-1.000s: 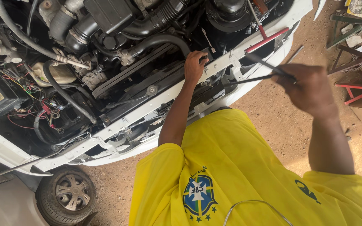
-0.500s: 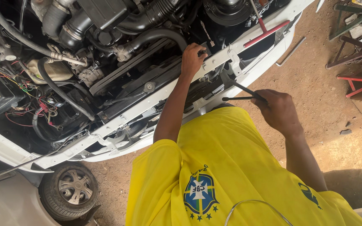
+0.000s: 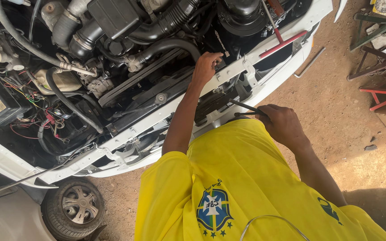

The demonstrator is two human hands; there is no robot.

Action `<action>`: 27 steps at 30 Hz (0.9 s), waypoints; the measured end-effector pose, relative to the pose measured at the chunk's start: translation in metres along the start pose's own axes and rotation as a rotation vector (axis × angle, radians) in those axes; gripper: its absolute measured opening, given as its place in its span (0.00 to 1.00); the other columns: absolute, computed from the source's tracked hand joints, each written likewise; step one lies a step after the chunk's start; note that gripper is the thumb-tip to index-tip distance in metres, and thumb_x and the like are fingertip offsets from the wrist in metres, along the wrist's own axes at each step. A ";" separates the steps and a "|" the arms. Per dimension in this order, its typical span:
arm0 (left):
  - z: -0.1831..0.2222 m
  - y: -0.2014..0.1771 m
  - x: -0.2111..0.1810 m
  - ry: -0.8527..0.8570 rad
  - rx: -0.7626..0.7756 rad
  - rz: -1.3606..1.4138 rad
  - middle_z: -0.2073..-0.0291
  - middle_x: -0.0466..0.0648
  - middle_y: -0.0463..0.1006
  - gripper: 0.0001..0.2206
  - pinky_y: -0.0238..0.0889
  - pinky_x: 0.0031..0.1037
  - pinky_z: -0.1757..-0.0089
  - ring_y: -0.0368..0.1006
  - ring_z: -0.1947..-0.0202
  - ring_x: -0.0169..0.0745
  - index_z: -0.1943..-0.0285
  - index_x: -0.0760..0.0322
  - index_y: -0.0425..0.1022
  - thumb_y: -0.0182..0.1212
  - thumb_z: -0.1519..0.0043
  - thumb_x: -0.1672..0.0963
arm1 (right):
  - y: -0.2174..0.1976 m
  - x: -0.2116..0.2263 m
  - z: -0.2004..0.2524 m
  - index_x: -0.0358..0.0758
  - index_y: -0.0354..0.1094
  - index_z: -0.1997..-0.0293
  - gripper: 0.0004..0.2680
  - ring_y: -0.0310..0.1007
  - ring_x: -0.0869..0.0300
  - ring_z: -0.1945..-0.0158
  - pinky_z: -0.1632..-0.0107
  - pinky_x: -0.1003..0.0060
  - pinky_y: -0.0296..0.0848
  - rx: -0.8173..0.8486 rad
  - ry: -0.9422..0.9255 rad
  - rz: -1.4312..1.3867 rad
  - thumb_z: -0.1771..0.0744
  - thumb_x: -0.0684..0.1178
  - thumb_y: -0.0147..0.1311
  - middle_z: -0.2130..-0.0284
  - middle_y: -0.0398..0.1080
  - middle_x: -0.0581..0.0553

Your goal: The person works on a car engine, manipulating various hoses and wires by hand and using a tool. They pull on a long black cable, touch several components within the engine bay, and use a tool to work on a specific part near the top of the engine block.

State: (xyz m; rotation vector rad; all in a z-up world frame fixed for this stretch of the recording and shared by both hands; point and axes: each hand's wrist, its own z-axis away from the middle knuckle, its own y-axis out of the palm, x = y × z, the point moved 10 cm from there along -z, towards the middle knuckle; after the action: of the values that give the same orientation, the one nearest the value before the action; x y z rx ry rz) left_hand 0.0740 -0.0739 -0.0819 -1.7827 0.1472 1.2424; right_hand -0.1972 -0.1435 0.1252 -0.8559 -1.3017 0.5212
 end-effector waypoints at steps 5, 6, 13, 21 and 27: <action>0.005 -0.017 -0.034 0.215 -0.143 -0.031 0.60 0.53 0.79 0.19 0.70 0.38 0.57 0.75 0.58 0.51 0.53 0.69 0.80 0.77 0.53 0.61 | 0.003 0.006 -0.001 0.38 0.75 0.57 0.06 0.77 0.45 0.69 0.65 0.51 0.73 0.021 -0.014 -0.005 0.33 0.48 0.58 0.70 0.76 0.41; 0.004 -0.015 -0.031 0.157 -0.136 -0.059 0.61 0.52 0.79 0.14 0.70 0.37 0.57 0.76 0.58 0.49 0.56 0.67 0.81 0.75 0.50 0.61 | 0.004 0.006 -0.002 0.38 0.75 0.56 0.06 0.77 0.45 0.69 0.65 0.51 0.73 0.023 -0.018 -0.005 0.33 0.48 0.58 0.70 0.76 0.41; -0.005 0.002 -0.024 0.075 0.035 -0.160 0.66 0.46 0.82 0.12 0.72 0.34 0.55 0.77 0.60 0.41 0.53 0.62 0.83 0.68 0.44 0.64 | 0.007 0.007 0.000 0.37 0.75 0.57 0.07 0.77 0.44 0.69 0.66 0.51 0.74 0.030 -0.036 0.015 0.33 0.48 0.58 0.69 0.76 0.41; -0.005 -0.009 -0.040 0.093 0.001 -0.285 0.63 0.52 0.79 0.12 0.70 0.37 0.55 0.74 0.59 0.49 0.59 0.70 0.82 0.73 0.49 0.59 | 0.009 0.006 0.000 0.37 0.75 0.57 0.07 0.77 0.44 0.69 0.66 0.52 0.74 0.023 -0.071 0.014 0.33 0.48 0.58 0.68 0.77 0.41; -0.017 0.023 -0.014 0.091 0.113 -0.439 0.61 0.48 0.80 0.04 0.72 0.34 0.51 0.75 0.55 0.44 0.64 0.66 0.83 0.66 0.43 0.64 | 0.014 0.003 0.000 0.40 0.76 0.57 0.06 0.76 0.44 0.68 0.65 0.51 0.73 0.055 -0.051 0.043 0.33 0.49 0.58 0.69 0.76 0.41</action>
State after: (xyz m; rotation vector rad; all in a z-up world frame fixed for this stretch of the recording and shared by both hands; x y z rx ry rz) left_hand 0.0656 -0.1044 -0.0843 -1.6600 -0.1163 0.8239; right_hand -0.1947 -0.1331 0.1159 -0.8310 -1.3119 0.6139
